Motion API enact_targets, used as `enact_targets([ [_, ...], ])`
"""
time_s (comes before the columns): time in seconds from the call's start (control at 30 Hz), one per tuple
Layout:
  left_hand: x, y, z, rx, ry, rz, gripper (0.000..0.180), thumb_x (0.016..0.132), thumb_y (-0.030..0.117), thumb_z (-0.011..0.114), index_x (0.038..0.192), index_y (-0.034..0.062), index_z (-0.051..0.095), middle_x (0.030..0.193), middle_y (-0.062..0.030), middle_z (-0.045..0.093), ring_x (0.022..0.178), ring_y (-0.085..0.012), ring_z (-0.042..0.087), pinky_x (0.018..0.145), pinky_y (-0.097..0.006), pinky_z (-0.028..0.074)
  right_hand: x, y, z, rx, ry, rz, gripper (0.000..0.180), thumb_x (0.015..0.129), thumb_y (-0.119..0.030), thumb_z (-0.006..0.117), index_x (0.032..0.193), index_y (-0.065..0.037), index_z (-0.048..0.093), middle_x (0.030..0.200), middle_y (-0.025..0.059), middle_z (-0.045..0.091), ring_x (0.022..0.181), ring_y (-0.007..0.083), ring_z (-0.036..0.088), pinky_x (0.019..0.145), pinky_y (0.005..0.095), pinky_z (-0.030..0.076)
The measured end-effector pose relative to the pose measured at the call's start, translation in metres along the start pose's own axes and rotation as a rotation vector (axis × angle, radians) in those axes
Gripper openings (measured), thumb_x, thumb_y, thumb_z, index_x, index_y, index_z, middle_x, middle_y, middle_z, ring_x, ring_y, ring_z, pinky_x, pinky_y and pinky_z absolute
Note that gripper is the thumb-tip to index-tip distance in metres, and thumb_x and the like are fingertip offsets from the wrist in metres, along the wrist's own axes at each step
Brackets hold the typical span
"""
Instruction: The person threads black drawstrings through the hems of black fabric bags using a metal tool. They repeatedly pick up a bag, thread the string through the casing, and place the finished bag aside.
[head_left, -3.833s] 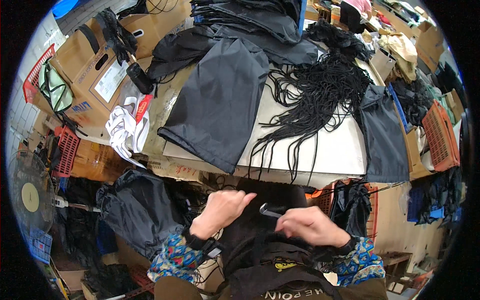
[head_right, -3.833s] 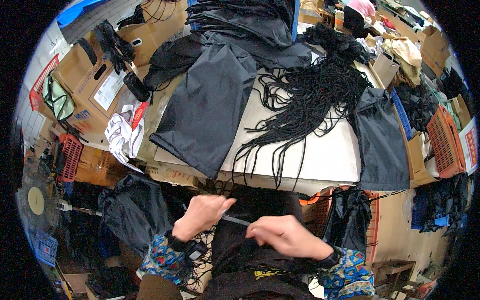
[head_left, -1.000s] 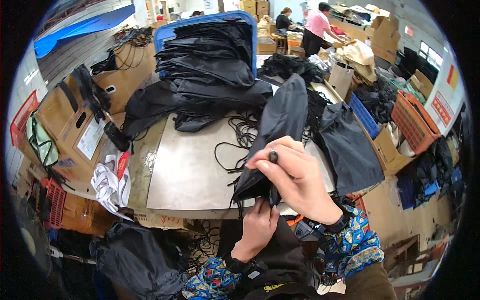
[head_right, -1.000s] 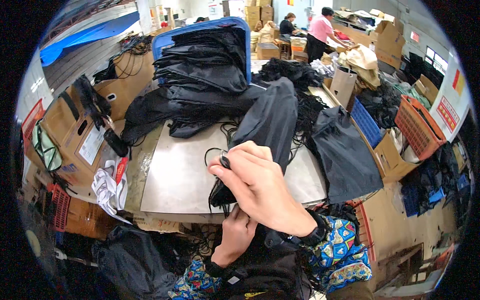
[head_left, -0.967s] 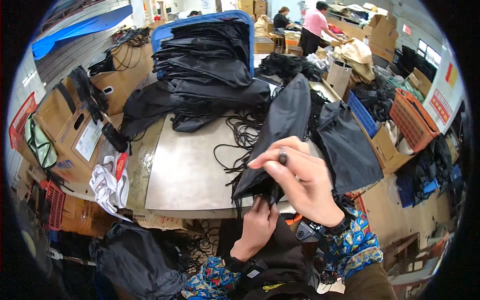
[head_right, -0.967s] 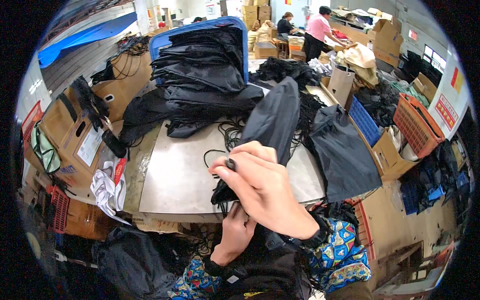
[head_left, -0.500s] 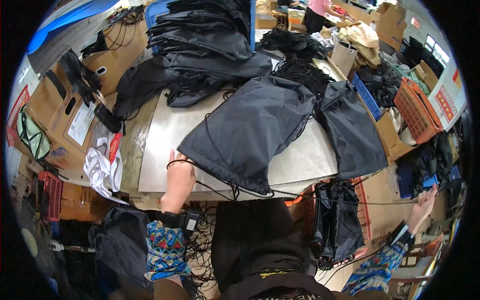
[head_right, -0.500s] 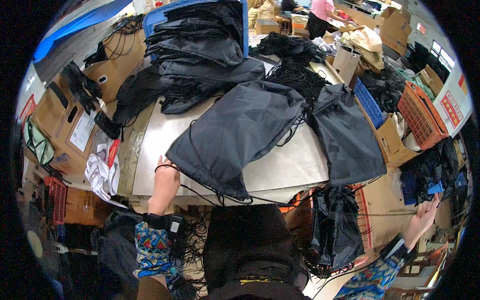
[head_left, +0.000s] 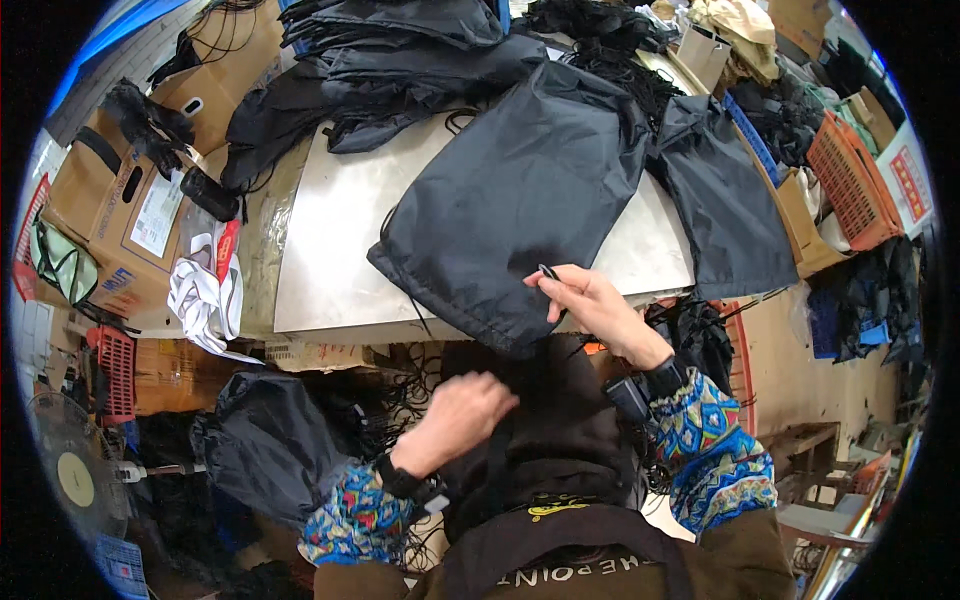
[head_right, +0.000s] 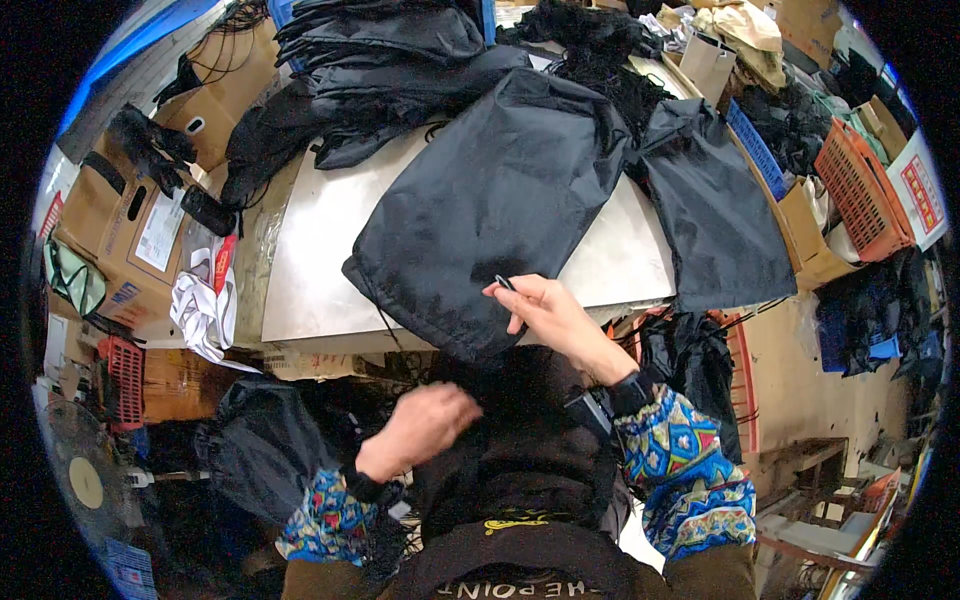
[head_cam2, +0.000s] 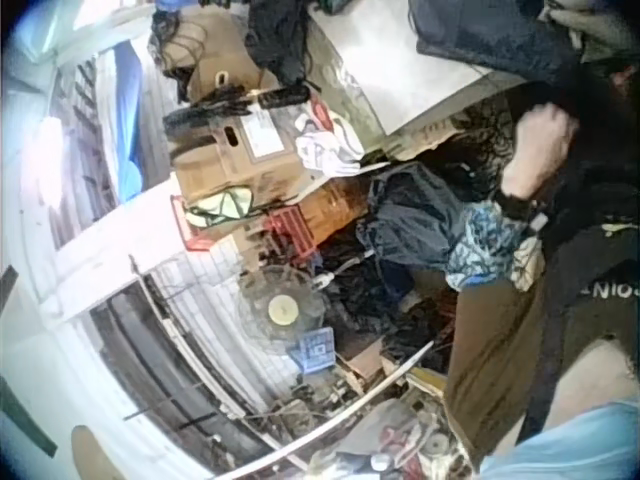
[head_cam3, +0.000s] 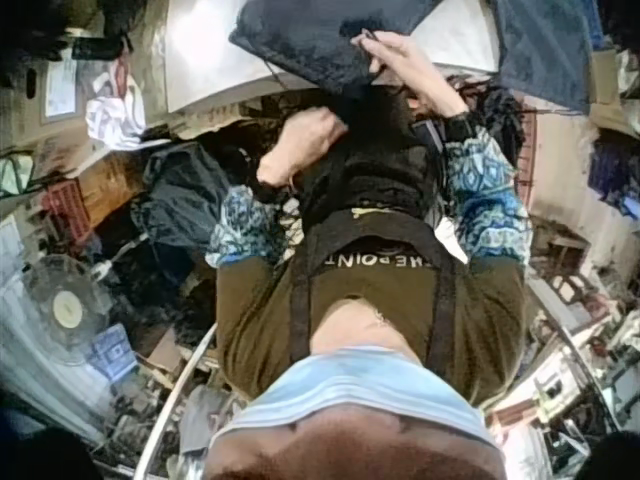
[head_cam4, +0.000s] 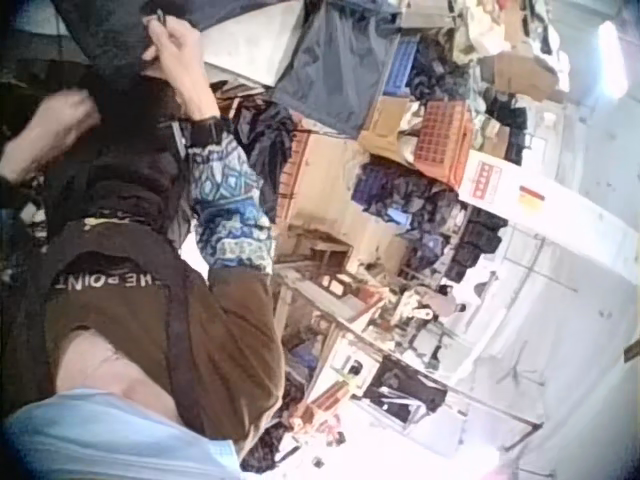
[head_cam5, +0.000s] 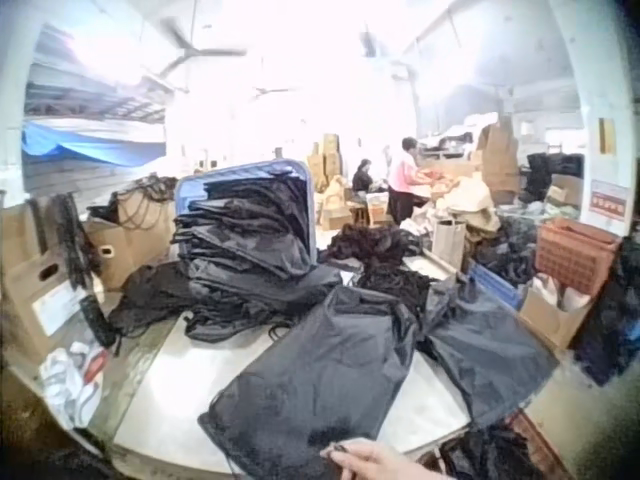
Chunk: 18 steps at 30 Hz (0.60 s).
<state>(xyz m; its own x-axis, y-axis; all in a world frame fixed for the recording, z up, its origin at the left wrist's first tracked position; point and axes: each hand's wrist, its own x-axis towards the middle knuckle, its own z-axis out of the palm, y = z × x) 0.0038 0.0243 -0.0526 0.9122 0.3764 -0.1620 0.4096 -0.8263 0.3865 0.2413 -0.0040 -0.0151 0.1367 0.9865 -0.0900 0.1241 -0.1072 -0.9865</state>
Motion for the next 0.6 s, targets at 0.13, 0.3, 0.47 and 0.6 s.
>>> enact_targets([
  [0.13, -0.005, 0.009, 0.031, -1.027, 0.33, -0.438, 0.017, 0.089, 0.015, 0.064, 0.092, -0.0012, 0.065, 0.076, -0.0073, 0.064, 0.068, -0.0119, 0.062, 0.054, -0.027, 0.051, 0.01, 0.002, 0.003, 0.064, -0.011, 0.117, 0.028, 0.098, -0.028, 0.051, 0.111, -0.008, 0.065, 0.064, -0.0081, 0.056, 0.049, -0.0033, 0.039, 0.042, 0.0157, 0.024],
  [0.3, 0.035, 0.019, 0.042, -1.476, 0.535, -0.476, 0.022, 0.088, 0.019, 0.066, 0.09, -0.0026, 0.063, 0.08, -0.0038, 0.061, 0.064, -0.0081, 0.057, 0.052, -0.022, 0.049, 0.021, 0.023, 0.008, 0.004, 0.034, -0.094, 0.03, 0.098, -0.027, 0.052, 0.116, -0.006, 0.063, 0.067, -0.005, 0.056, 0.05, -0.0017, 0.042, 0.042, 0.016, 0.027],
  [0.47, 0.042, 0.02, 0.051, -1.534, 0.531, -0.351, 0.021, 0.092, 0.017, 0.06, 0.091, -0.0037, 0.063, 0.083, -0.0086, 0.064, 0.072, -0.0111, 0.062, 0.054, -0.025, 0.052, 0.014, 0.018, 0.0, -0.159, 0.179, -0.053, 0.029, 0.096, -0.021, 0.053, 0.115, -0.001, 0.061, 0.08, 0.0054, 0.063, 0.066, 0.0091, 0.054, 0.06, 0.0264, 0.045],
  [0.6, 0.03, 0.033, 0.007, -1.919, 0.504, -0.296, 0.021, 0.094, 0.017, 0.059, 0.093, -0.0035, 0.062, 0.083, -0.0097, 0.065, 0.072, -0.0139, 0.063, 0.053, -0.024, 0.052, -0.035, -0.021, 0.01, -0.508, 0.194, -0.243, 0.034, 0.094, -0.012, 0.048, 0.126, 0.0, 0.052, 0.084, 0.0204, 0.063, 0.08, 0.0366, 0.063, 0.07, 0.037, 0.049],
])
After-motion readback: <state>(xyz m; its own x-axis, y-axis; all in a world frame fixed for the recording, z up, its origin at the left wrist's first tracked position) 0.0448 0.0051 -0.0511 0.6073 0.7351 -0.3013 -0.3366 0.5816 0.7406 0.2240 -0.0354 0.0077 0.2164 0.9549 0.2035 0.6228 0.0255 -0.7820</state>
